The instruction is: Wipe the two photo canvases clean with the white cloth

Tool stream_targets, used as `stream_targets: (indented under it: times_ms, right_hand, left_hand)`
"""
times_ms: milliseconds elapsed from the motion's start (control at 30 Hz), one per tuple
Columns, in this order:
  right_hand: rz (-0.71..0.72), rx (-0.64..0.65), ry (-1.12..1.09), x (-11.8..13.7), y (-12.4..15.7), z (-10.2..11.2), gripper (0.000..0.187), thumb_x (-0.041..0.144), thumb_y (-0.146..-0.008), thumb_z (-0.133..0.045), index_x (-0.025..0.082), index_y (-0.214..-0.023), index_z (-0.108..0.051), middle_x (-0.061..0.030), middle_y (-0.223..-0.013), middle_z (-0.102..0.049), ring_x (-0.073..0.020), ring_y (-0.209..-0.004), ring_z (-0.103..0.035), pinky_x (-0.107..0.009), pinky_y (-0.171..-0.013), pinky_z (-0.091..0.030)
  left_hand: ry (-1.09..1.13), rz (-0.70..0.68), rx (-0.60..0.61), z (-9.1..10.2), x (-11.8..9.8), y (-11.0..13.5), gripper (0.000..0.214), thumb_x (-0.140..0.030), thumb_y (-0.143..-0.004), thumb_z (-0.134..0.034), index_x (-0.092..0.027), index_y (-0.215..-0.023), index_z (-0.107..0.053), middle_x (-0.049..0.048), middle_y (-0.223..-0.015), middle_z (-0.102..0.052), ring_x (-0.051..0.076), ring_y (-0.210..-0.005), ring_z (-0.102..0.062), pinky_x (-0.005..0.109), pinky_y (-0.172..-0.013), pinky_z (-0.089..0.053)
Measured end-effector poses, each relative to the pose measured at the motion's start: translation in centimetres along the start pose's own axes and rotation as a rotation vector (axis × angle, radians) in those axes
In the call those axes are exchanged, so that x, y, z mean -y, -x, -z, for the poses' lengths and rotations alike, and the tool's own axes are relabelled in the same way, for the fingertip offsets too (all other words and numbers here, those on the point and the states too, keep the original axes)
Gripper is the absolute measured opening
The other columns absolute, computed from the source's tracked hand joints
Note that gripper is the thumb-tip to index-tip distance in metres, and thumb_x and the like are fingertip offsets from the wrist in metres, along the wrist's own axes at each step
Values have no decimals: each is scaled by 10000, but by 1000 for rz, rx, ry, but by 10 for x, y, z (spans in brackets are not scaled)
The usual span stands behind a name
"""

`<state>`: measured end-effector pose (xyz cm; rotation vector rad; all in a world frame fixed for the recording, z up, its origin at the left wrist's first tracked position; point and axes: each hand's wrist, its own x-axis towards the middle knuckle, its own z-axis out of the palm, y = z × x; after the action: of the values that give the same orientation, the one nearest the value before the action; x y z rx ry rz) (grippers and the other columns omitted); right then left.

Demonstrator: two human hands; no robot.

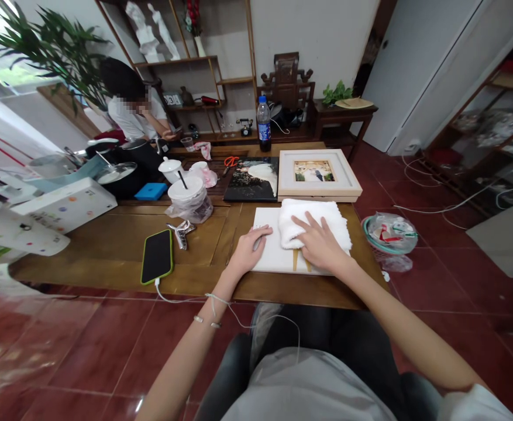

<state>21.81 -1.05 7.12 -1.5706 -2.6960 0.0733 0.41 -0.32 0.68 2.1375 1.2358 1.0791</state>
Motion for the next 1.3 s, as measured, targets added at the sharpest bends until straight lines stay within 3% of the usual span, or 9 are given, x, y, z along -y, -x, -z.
stream_targets:
  times_ms: [300,467,567,667,733,900,1033,1133,1300]
  right_hand:
    - [221,31,-106,29,70,4,382,29,-650,-451,164,-892,-714,-42,-1454,-375,-319,-1385,-157,-514,-1126,-152]
    - [113,-18,-131,10,42,2,473,7,-633,-440,190,-984,-698,-29,-1442,-394,-283,-1384,-188,-512,-1119,-174]
    - [-4,-52,-76,8,11,-1,453,47,-688,-459,179,-1063,-677,-55,-1451,-380,-331,-1372,-201,-548,-1097,-182]
    - [-84,-100,15,25,-8,-6,390,111,-751,-479,131,-1091,-669,-124,-1439,-386,-409,-1349,-204,-596,-1073,-170]
    - [-33,-96,39,43,-9,-10,349,132,-782,-471,114,-1057,-685,-154,-1417,-409,-424,-1340,-214,-607,-1070,-153]
    - [314,-56,-35,70,20,-5,331,105,-793,-430,152,-979,-700,-130,-1398,-442,-338,-1358,-233,-592,-1083,-139]
    - [429,98,-145,56,49,15,356,80,-730,-439,192,-951,-695,-93,-1336,-521,-275,-1339,-300,-581,-1086,-149]
    - [373,171,-202,38,60,26,418,52,-685,-423,195,-979,-683,-90,-1273,-579,-216,-1301,-379,-482,-1113,-177]
    - [137,34,-180,8,38,21,510,51,-698,-386,194,-1121,-632,-79,-1249,-598,-229,-1207,-488,-421,-1087,-245]
  left_hand:
    - [-17,-1,1,2,-3,-1,303,-144,-869,-432,-191,-1099,-623,72,-1150,-661,204,-1172,-552,432,-1084,-329]
    - [-15,1,-3,1,-3,-1,288,-159,-876,-439,-193,-1094,-624,76,-1150,-661,207,-1168,-555,425,-1084,-329]
    - [-15,-3,0,3,-6,-1,290,-190,-899,-419,-185,-1120,-606,85,-1178,-645,201,-1169,-553,413,-1080,-338]
    - [-4,-41,-18,5,-9,-1,331,-220,-930,-364,-184,-1208,-539,87,-1307,-551,185,-1251,-472,392,-1093,-321]
    - [4,-54,-52,6,-8,0,365,-237,-944,-333,-175,-1275,-475,95,-1380,-475,176,-1308,-396,382,-1110,-294]
    - [5,-23,-78,6,-4,1,390,-268,-956,-305,-185,-1316,-428,98,-1409,-437,171,-1319,-378,391,-1117,-282]
    - [-26,-22,-49,5,-5,0,353,-263,-946,-336,-165,-1224,-529,104,-1311,-545,182,-1250,-472,393,-1087,-338]
    - [-44,-21,-5,3,-6,-1,308,-243,-922,-393,-152,-1118,-614,109,-1215,-620,198,-1183,-540,400,-1072,-359]
    - [-43,-17,-16,1,-2,-2,285,-196,-886,-444,-183,-1096,-636,82,-1163,-655,211,-1154,-566,427,-1063,-365]
